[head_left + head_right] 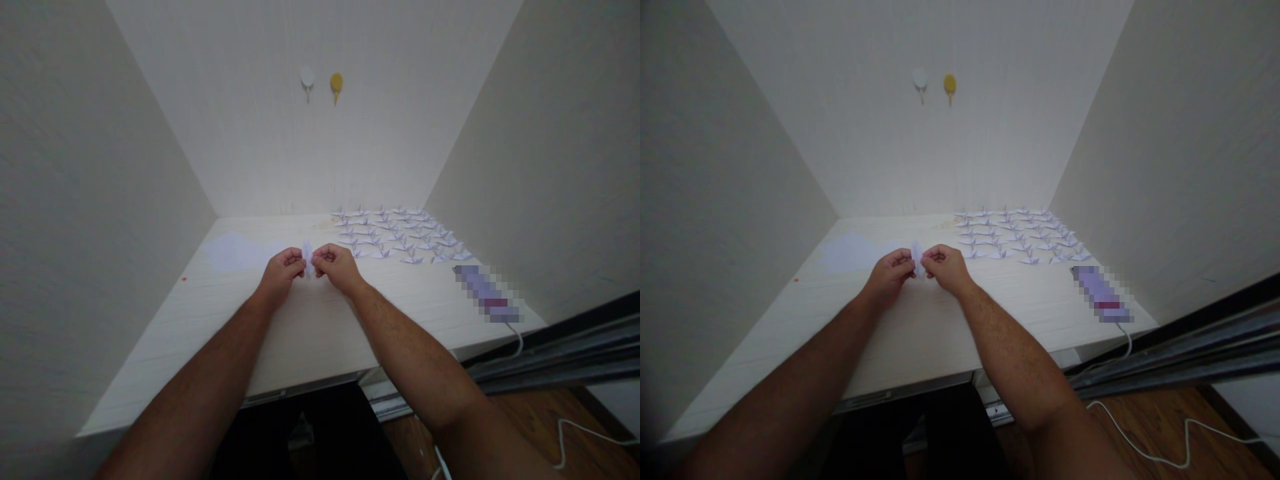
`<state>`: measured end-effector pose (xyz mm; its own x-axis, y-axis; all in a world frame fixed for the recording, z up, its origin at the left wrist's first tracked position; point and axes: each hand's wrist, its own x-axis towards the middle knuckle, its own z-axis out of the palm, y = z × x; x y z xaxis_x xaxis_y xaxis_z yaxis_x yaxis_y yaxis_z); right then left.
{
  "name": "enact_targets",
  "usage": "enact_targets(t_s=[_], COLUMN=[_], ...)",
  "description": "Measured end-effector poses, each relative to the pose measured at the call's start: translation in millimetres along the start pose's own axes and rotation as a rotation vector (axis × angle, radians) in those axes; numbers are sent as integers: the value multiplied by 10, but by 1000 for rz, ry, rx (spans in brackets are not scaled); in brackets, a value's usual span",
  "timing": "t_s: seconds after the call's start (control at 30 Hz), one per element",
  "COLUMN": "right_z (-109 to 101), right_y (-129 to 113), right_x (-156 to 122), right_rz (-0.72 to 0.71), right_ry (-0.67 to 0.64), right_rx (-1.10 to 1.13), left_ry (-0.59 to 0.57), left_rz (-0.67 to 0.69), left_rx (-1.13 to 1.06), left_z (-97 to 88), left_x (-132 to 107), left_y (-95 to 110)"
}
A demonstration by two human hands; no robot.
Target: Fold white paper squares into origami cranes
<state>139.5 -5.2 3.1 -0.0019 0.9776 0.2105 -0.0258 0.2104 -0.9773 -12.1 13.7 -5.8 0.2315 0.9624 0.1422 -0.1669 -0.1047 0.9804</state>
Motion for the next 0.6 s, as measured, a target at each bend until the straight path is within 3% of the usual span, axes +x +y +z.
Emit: enact_targets(t_s=[0.3,0.6], right_z=[12,28], right_y=[60,-25], right_x=[-12,-55], right_rz=[-71,-162], right_ry=[29,84], right_rx=[-313,-424], left_ry=[-2,37], left_rz=[27,82], left_rx=[118,275], left_z=[15,66], left_x=[-16,-45], left_y=[47,148])
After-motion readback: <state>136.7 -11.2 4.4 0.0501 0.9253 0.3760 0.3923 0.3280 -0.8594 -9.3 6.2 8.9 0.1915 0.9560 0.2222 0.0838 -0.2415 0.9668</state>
